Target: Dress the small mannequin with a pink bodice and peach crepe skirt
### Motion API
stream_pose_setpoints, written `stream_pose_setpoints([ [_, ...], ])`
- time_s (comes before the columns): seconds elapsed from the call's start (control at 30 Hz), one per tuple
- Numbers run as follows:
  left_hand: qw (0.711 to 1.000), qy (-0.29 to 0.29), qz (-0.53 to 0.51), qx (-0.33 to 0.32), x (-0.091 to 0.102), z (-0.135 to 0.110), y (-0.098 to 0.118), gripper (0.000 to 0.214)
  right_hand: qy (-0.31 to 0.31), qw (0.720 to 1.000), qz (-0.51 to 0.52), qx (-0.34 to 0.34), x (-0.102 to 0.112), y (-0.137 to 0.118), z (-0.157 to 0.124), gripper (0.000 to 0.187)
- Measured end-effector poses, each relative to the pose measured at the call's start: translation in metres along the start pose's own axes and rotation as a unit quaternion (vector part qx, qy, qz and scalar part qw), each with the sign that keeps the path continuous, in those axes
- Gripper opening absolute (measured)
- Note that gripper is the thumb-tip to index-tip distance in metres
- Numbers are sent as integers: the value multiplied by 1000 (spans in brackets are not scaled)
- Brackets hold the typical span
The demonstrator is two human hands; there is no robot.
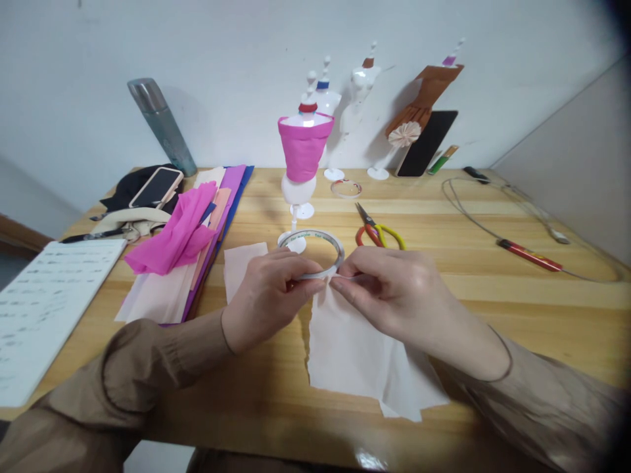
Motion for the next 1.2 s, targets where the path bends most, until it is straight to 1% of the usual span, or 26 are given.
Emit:
stream_pose_setpoints([
  [0.17,1000,1,-12,-2,0,0,-1,10,-5,1000,8,-3,-1,1,0,17],
  [0.53,1000,-6,-3,-1,-1,1,-1,13,-13,1000,12,-7,-1,3,0,16],
  [0.77,1000,-2,-8,0,-1,0,-2,13,3,1000,6,8,-1,0,1,18],
  [1.07,1000,0,-8,-4,-1,1,-2,11,-1,1000,6,2,-1,2,0,17],
  [1.2,1000,6,-13,6,-2,-1,-4,9,-1,1000,5,0,-3,4,-1,18],
])
Point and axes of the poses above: each hand's wrist, its own z-axis towards the middle knuckle, its own x-axis out of the back of the hand, y = z × x, the point moved 10 cm from there along z, towards the middle knuckle, and after that the axes turned 2 degrees about -z, right-handed, at the moved point
